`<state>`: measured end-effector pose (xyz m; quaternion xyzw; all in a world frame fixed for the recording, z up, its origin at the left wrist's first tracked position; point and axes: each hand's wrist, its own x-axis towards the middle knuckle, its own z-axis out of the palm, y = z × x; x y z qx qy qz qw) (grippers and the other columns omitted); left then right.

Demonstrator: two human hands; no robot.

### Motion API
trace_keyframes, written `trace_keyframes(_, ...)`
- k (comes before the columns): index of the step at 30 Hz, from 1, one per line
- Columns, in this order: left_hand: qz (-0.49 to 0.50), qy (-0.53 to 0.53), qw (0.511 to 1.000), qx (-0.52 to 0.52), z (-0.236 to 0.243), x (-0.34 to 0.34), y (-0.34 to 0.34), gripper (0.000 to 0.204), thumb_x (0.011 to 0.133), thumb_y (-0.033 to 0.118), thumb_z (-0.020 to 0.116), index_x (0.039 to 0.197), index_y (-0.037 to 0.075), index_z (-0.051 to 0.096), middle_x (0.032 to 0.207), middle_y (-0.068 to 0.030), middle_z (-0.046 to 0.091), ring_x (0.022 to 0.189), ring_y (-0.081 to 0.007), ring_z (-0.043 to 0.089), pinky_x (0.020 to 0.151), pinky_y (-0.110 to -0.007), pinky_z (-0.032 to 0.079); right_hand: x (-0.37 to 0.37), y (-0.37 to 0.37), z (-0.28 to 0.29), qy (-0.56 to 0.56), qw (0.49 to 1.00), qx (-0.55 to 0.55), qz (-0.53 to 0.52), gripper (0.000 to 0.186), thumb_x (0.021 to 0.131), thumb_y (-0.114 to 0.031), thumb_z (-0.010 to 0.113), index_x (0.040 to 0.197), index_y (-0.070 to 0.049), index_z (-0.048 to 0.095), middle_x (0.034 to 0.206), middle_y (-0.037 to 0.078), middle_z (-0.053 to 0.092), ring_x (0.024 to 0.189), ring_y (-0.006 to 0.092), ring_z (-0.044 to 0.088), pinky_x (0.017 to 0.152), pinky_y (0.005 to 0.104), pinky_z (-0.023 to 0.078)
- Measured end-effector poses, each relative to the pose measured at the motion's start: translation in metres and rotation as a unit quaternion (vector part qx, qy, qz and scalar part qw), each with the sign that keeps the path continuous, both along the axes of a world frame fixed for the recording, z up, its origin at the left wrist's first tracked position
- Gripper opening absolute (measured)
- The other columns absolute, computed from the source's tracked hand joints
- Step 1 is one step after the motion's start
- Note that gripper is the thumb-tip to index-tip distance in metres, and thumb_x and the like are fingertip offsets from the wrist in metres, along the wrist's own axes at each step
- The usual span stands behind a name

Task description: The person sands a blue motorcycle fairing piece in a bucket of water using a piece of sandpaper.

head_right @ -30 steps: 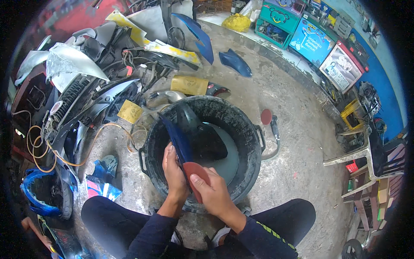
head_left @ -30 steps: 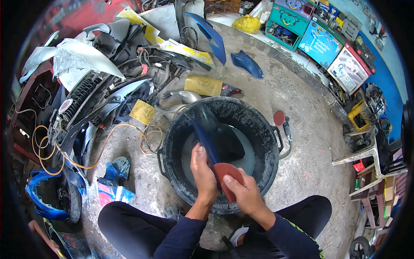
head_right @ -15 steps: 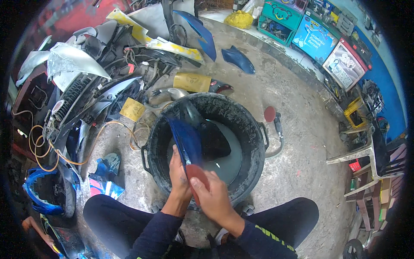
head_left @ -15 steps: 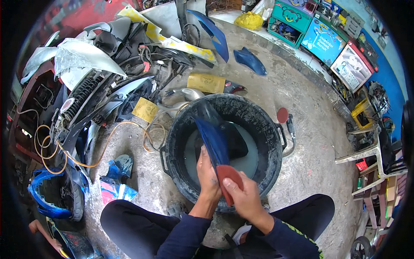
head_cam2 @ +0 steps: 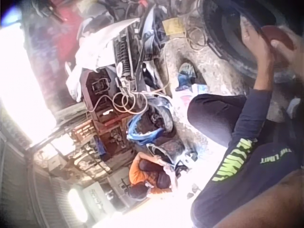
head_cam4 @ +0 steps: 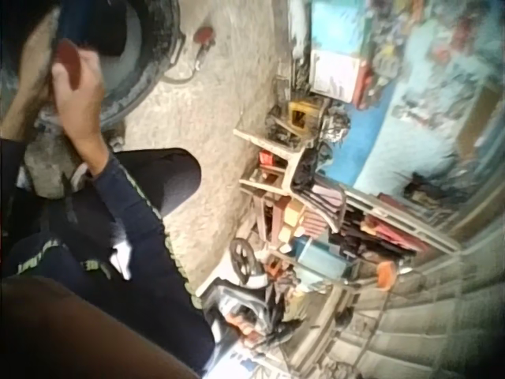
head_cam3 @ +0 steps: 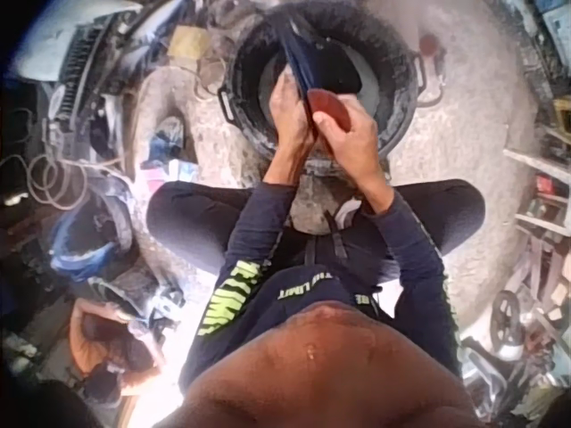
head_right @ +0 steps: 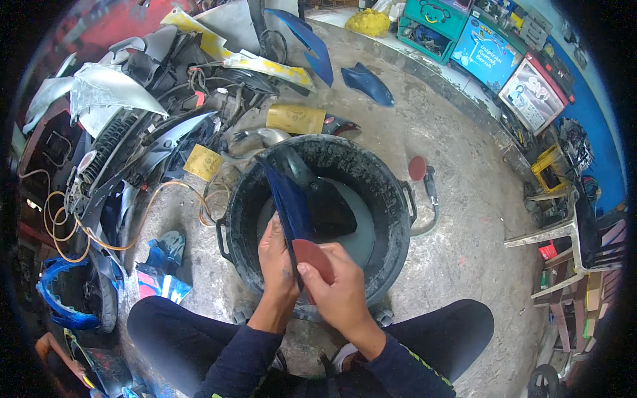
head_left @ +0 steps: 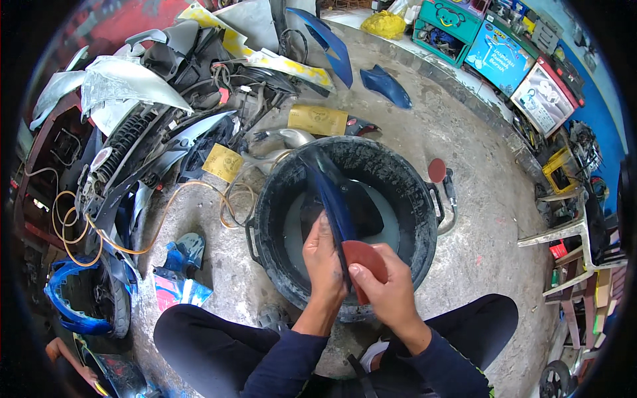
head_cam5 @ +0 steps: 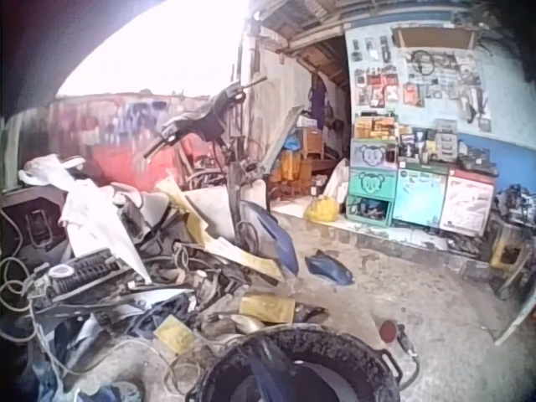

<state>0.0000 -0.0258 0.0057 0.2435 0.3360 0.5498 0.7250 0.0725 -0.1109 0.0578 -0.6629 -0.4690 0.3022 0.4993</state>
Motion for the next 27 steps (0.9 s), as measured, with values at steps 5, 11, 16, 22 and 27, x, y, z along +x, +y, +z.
trace_keyframes(5, -0.012, -0.006, 1.000, -0.011, 0.001, -0.004, 0.001, 0.040, 0.110, 0.030, 0.047, 0.132, -0.001, 0.061, 0.114, -0.0051, 0.070, 0.098, -0.0097, 0.065, 0.088, -0.026, 0.052, -0.004, 0.004, 0.006, 0.117, 0.991, 0.042, -0.040, 0.028, 0.091, -0.010, 0.072, 0.116, 0.002, 0.067, 0.106, 0.007, 0.068, 0.098, 0.0136, 0.064, 0.085, 0.0273, 0.051)
trace_keyframes(11, -0.005, 0.011, 1.000, -0.002, 0.003, 0.000, -0.005, 0.041, 0.110, 0.031, 0.048, 0.132, -0.002, 0.061, 0.113, -0.0053, 0.070, 0.097, -0.0111, 0.065, 0.087, -0.026, 0.053, 0.003, 0.002, -0.005, 0.169, 0.979, -0.095, -0.061, 0.027, 0.089, -0.017, 0.076, 0.107, 0.002, 0.073, 0.098, 0.011, 0.073, 0.085, 0.0144, 0.068, 0.075, 0.0298, 0.052)
trace_keyframes(16, -0.003, 0.005, 1.000, -0.007, -0.001, -0.001, -0.002, 0.041, 0.109, 0.031, 0.050, 0.130, -0.002, 0.062, 0.111, -0.0049, 0.070, 0.094, -0.0097, 0.064, 0.083, -0.026, 0.053, -0.009, -0.004, -0.001, 0.044, 0.994, -0.028, -0.094, 0.022, 0.089, -0.015, 0.075, 0.103, 0.002, 0.074, 0.086, 0.010, 0.071, 0.078, 0.0173, 0.068, 0.070, 0.0315, 0.052)
trace_keyframes(22, 0.000, 0.047, 0.999, -0.002, 0.001, 0.002, -0.010, 0.039, 0.109, 0.031, 0.051, 0.125, -0.001, 0.066, 0.101, -0.0014, 0.071, 0.085, -0.0055, 0.062, 0.076, -0.022, 0.052, -0.006, 0.005, 0.001, 0.001, 0.995, -0.001, -0.098, 0.021, 0.089, -0.012, 0.074, 0.104, 0.002, 0.073, 0.089, 0.011, 0.071, 0.079, 0.0174, 0.068, 0.071, 0.0304, 0.052)
trace_keyframes(27, 0.005, 0.046, 0.999, -0.006, 0.006, -0.003, -0.003, 0.037, 0.108, 0.030, 0.053, 0.122, -0.001, 0.067, 0.099, 0.0001, 0.069, 0.083, -0.0045, 0.061, 0.074, -0.022, 0.051, -0.009, -0.005, 0.002, -0.036, 0.996, 0.043, -0.064, 0.019, 0.087, -0.012, 0.074, 0.101, 0.002, 0.075, 0.089, 0.015, 0.072, 0.079, 0.0241, 0.071, 0.071, 0.0343, 0.054)
